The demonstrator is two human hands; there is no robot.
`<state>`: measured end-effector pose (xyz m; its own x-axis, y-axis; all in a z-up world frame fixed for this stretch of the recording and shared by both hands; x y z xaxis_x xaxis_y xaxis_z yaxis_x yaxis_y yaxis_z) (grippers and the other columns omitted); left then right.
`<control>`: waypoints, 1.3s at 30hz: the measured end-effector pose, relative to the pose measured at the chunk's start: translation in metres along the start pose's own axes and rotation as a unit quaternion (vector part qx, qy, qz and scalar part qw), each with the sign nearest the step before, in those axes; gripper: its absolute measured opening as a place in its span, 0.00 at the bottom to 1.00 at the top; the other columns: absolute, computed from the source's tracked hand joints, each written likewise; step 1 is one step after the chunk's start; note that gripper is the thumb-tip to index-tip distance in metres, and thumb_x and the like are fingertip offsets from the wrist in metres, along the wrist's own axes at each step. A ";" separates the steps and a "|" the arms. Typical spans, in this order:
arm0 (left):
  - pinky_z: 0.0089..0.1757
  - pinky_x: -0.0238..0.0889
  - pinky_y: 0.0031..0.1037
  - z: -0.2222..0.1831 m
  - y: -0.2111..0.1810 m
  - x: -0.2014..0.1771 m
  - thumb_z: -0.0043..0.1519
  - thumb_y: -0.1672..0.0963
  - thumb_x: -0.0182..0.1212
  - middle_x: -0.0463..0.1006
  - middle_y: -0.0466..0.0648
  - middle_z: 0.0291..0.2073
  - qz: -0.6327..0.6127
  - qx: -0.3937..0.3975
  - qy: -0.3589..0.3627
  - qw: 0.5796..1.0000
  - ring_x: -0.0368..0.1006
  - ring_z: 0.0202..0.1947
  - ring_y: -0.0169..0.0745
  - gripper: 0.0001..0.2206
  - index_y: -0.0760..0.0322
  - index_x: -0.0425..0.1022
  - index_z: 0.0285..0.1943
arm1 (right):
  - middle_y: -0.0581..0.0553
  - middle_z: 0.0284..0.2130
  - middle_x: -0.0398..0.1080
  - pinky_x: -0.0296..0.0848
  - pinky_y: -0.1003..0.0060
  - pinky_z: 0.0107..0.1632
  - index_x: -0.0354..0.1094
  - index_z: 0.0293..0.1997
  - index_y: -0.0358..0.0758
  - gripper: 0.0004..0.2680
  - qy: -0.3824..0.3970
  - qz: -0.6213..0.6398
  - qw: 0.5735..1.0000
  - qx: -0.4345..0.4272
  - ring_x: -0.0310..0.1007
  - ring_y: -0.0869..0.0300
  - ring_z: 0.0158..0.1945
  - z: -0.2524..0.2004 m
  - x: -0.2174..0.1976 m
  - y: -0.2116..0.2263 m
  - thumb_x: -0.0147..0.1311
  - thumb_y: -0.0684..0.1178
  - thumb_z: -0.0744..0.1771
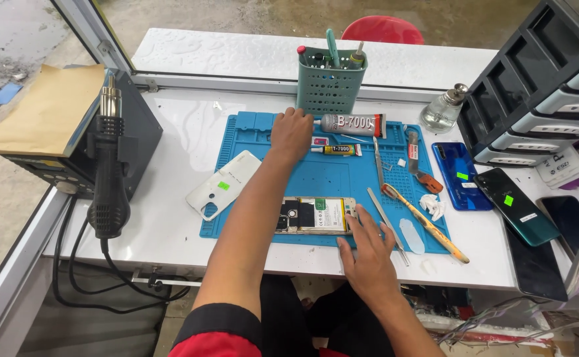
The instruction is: Applying adhesive to a mobile phone frame and assembling the internal chassis and components.
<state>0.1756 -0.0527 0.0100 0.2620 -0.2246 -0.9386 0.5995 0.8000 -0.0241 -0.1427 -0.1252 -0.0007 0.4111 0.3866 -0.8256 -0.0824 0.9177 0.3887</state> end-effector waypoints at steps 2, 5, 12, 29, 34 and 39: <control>0.46 0.67 0.39 0.000 0.002 -0.004 0.67 0.52 0.60 0.80 0.51 0.43 -0.018 -0.005 -0.001 1.000 0.73 0.47 0.50 0.10 0.59 0.80 0.51 | 0.36 0.70 0.60 0.45 0.46 0.71 0.66 0.64 0.36 0.16 -0.031 0.000 0.999 -0.024 0.58 0.51 0.73 -0.001 -0.003 0.004 0.52 0.50 0.69; 0.43 0.66 0.40 0.000 0.002 -0.008 0.67 0.50 0.62 0.81 0.49 0.40 -0.060 -0.011 -0.009 0.998 0.74 0.43 0.50 0.11 0.59 0.78 0.47 | 0.37 0.68 0.62 0.48 0.47 0.70 0.68 0.62 0.36 0.15 -0.035 0.002 0.999 -0.024 0.61 0.51 0.71 0.000 -0.006 0.007 0.52 0.50 0.69; 0.32 0.57 0.35 -0.009 -0.024 -0.049 0.70 0.54 0.46 0.75 0.49 0.26 -0.455 -0.083 -0.023 0.886 0.69 0.28 0.39 0.10 0.58 0.60 0.33 | 0.35 0.65 0.66 0.50 0.47 0.69 0.70 0.58 0.35 0.13 -0.070 0.014 0.997 -0.035 0.64 0.50 0.69 -0.002 -0.007 0.006 0.54 0.48 0.68; 0.38 0.75 0.38 -0.219 -0.092 -0.116 0.70 0.56 0.51 0.76 0.56 0.38 -0.472 0.152 -0.143 0.857 0.79 0.39 0.54 0.08 0.66 0.73 0.45 | 0.43 0.39 0.78 0.63 0.71 0.26 0.69 0.51 0.43 0.14 -0.015 0.799 0.535 0.275 0.77 0.59 0.29 0.017 -0.002 -0.021 0.48 0.62 0.71; 0.28 0.69 0.39 -0.254 -0.093 -0.093 0.72 0.51 0.46 0.71 0.51 0.28 -0.444 0.088 -0.151 0.879 0.72 0.26 0.56 0.14 0.62 0.72 0.42 | 0.42 0.26 0.72 0.72 0.71 0.27 0.71 0.36 0.37 0.03 -0.136 0.738 0.586 0.306 0.73 0.57 0.23 0.000 -0.002 -0.007 0.56 0.43 0.67; 0.24 0.62 0.30 -0.269 -0.101 -0.091 0.73 0.50 0.42 0.65 0.45 0.19 -0.526 0.028 -0.102 0.844 0.64 0.18 0.44 0.19 0.58 0.68 0.30 | 0.42 0.27 0.70 0.75 0.72 0.25 0.69 0.43 0.34 0.05 -0.109 0.761 0.609 0.195 0.73 0.59 0.25 -0.013 0.002 -0.012 0.56 0.42 0.66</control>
<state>-0.1120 0.0366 0.0057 -0.3163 -0.8899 -0.3286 0.6144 0.0718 -0.7857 -0.1527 -0.1341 -0.0125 0.2425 0.7012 0.6705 -0.3135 -0.5974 0.7381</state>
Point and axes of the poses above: each hand's wrist, its own z-axis towards the middle knuckle, its own x-axis out of the palm, y = z × x, the point moved 4 cm from there along z, towards the middle knuckle
